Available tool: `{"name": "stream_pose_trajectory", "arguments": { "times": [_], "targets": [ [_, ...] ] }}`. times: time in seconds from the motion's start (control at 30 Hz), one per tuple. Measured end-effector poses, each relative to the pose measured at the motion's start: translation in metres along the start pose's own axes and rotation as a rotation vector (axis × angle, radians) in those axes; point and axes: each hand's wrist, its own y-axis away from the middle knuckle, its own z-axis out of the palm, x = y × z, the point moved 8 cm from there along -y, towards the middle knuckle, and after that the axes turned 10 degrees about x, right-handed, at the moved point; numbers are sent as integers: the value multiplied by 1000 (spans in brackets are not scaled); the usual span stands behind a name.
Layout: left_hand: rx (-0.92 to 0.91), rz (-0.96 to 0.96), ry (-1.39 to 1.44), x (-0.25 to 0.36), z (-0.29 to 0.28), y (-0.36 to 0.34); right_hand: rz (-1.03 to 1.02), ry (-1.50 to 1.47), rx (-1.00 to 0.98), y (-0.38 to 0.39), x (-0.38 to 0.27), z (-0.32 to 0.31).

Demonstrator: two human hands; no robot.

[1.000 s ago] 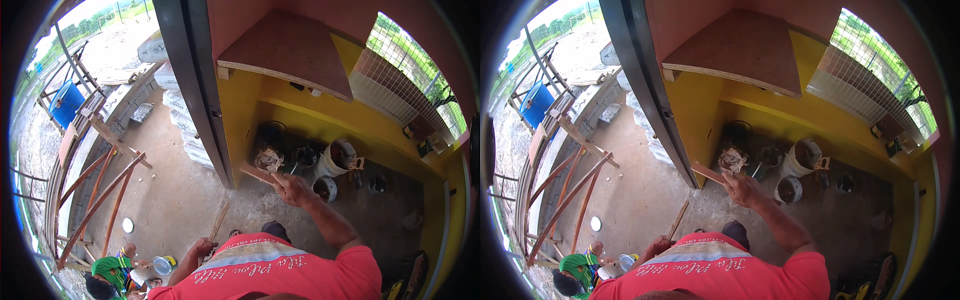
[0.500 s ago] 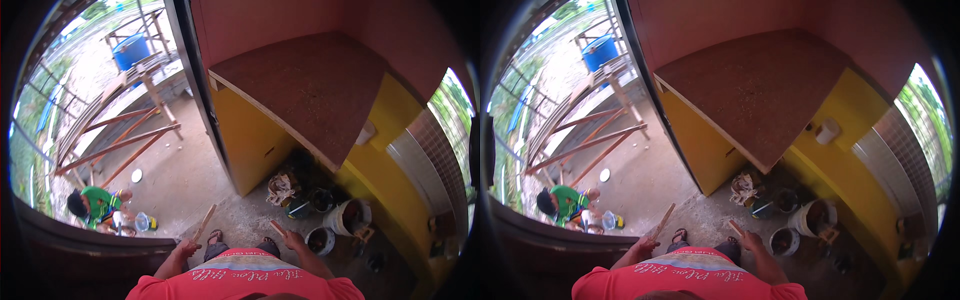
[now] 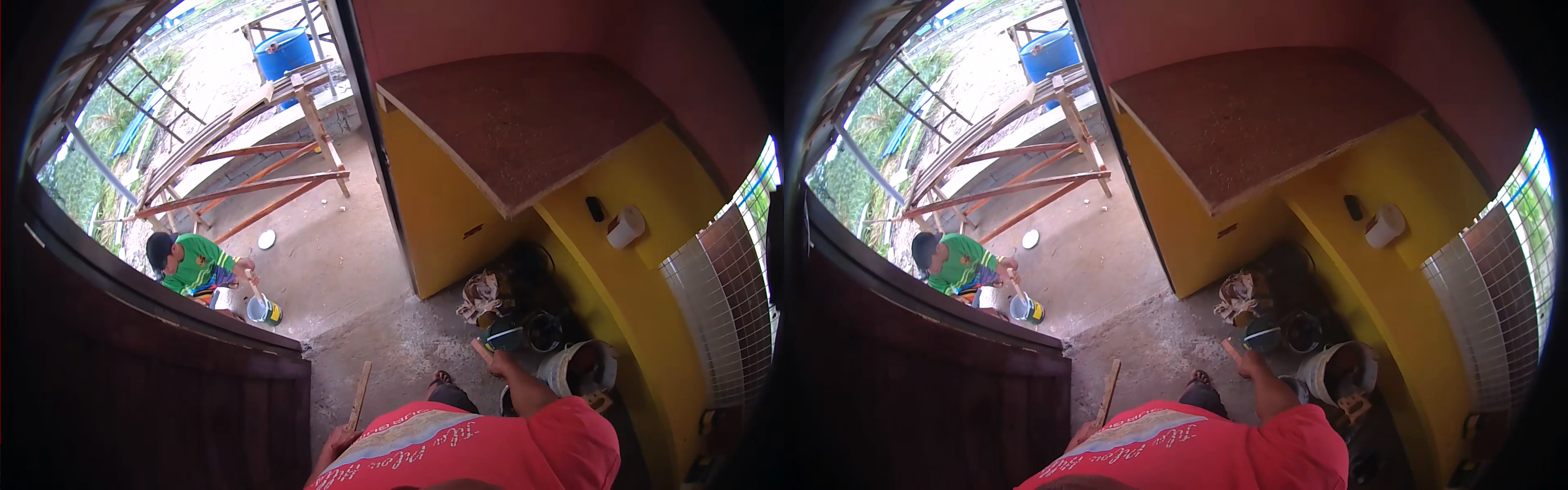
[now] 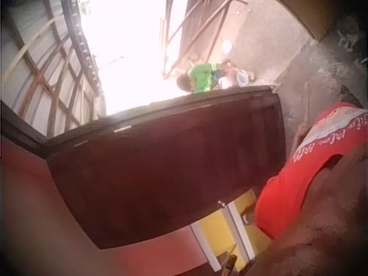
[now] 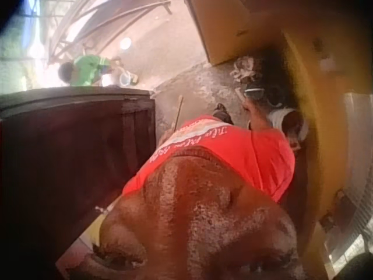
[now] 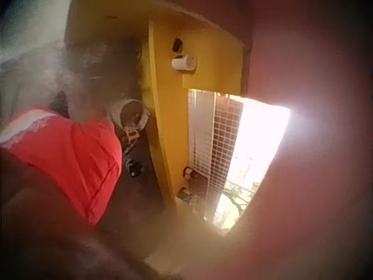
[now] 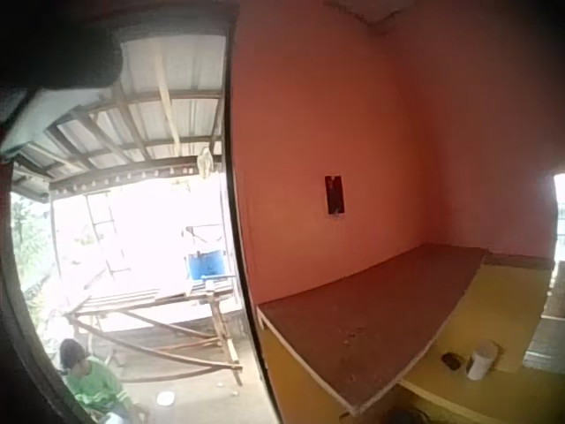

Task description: The person measures and marks a wooden board against a shelf using a pencil and a square ruler. Then, the person cuts the board with a hand saw and fits the cut wooden pieces onto the shelf.

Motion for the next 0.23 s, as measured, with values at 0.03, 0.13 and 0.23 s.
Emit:
{"name": "stream_pose_trajectory", "arguments": {
  "times": [0.03,0.13,0.23],
  "targets": [
    [56,-88,-44,-9,-1,17,22,-99,-12,7,-5,8],
    [71,-187,179,-55,30,37,-18,-121,-65,25,-23,20],
    [139,-291,362,-69,53,93,-43,-79,-105,55,-44,22]
  ]
}}
